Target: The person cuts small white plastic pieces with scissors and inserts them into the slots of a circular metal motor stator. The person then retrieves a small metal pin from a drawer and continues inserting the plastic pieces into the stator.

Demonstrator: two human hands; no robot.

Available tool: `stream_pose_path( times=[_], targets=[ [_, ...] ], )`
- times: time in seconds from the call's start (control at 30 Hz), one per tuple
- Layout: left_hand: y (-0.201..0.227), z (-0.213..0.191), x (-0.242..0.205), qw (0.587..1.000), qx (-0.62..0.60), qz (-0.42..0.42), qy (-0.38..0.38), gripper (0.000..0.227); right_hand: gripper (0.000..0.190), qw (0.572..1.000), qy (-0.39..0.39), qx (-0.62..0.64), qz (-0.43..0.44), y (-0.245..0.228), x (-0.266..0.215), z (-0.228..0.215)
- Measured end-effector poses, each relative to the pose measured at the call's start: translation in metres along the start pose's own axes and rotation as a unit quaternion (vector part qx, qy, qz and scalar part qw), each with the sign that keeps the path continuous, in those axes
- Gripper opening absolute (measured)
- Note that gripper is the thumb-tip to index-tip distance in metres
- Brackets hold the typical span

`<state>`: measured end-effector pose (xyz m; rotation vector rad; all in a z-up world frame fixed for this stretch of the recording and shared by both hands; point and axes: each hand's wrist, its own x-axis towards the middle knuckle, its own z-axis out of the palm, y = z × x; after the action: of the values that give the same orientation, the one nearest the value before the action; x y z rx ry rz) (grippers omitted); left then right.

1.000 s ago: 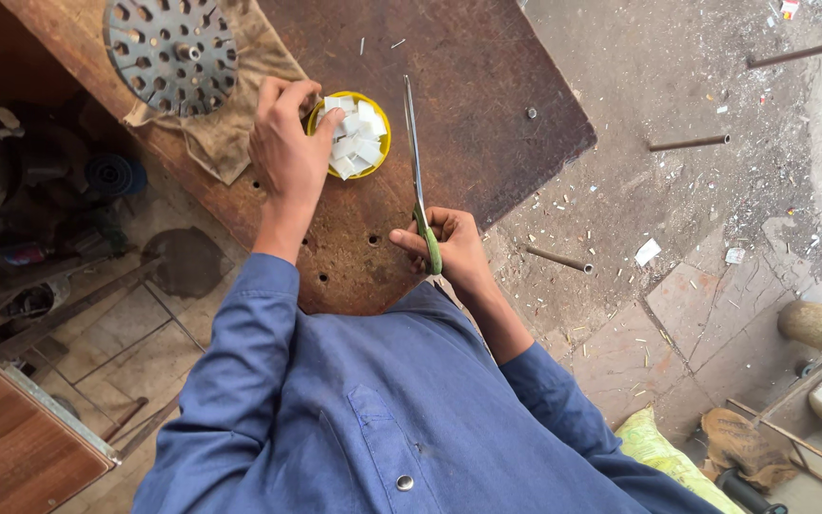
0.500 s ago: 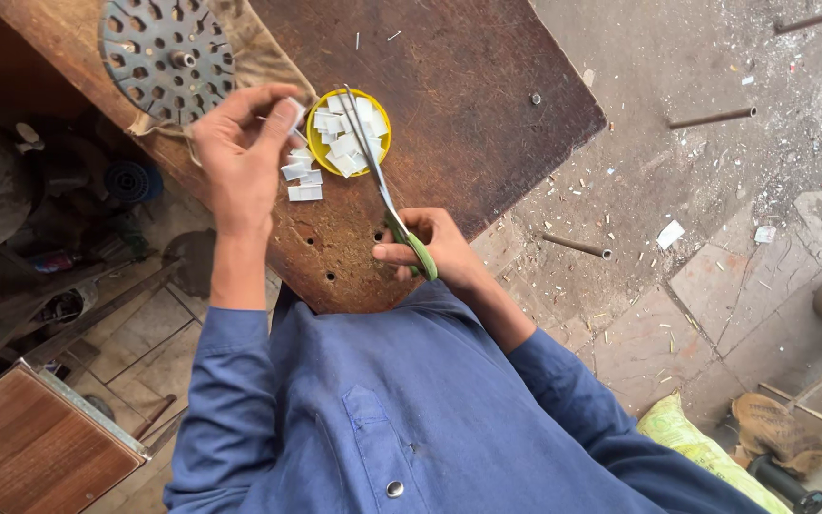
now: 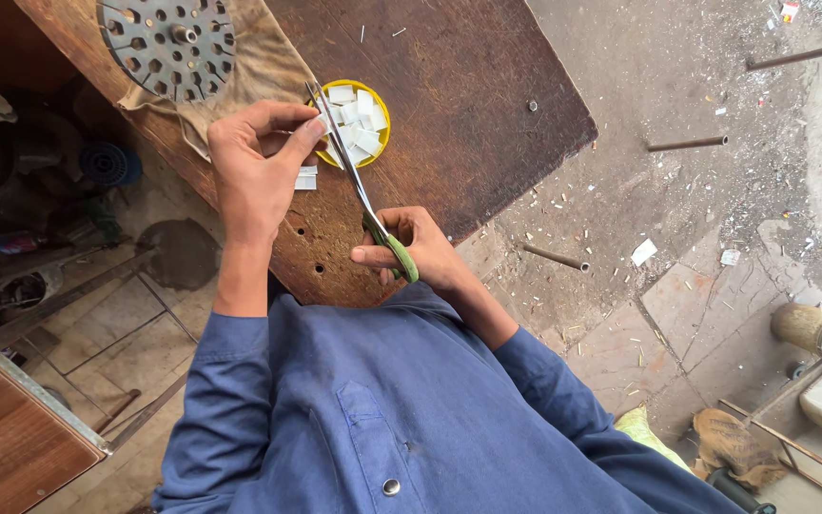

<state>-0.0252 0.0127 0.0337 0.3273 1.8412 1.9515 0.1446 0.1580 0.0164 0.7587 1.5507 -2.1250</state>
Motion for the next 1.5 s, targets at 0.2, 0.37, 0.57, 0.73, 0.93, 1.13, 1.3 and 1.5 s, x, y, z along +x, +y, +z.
stream_pose_path(
  times=[0.2, 0.37, 0.57, 0.73, 0.93, 1.13, 1.3, 1.5],
  targets=[
    [0.008, 0.003, -0.002, 1.0, -0.01, -0.011, 0.011, 0.012, 0.032, 1.0, -0.005, -0.002, -0.019, -0.005, -0.003, 0.001],
    [0.01, 0.004, -0.002, 1.0, -0.001, 0.0, 0.016, 0.011, 0.033, 1.0, 0.011, -0.012, -0.026, -0.008, -0.004, 0.005],
    [0.009, 0.002, -0.004, 1.0, 0.0, 0.009, 0.013, 0.011, 0.033, 0.999, 0.017, -0.04, -0.028, -0.009, -0.004, 0.008],
    [0.006, 0.001, -0.003, 1.0, -0.022, 0.006, 0.018, 0.011, 0.033, 0.998, 0.029, -0.04, -0.025, -0.007, -0.003, 0.009],
    [0.002, 0.001, -0.002, 1.0, -0.02, 0.002, 0.015, 0.01, 0.033, 0.998, 0.03, -0.05, -0.022, -0.002, 0.001, 0.008],
    [0.001, -0.001, -0.002, 0.999, -0.03, -0.005, 0.014, 0.009, 0.034, 0.998, 0.023, -0.044, -0.028, 0.002, 0.003, 0.004],
    [0.003, -0.005, -0.002, 0.999, -0.05, -0.01, 0.001, 0.009, 0.034, 0.997, 0.019, -0.058, -0.04, 0.001, 0.003, 0.005],
    [0.002, -0.008, -0.006, 0.998, -0.052, -0.021, 0.005, 0.01, 0.032, 0.999, 0.018, -0.035, -0.032, 0.002, 0.004, 0.01]
  ],
)
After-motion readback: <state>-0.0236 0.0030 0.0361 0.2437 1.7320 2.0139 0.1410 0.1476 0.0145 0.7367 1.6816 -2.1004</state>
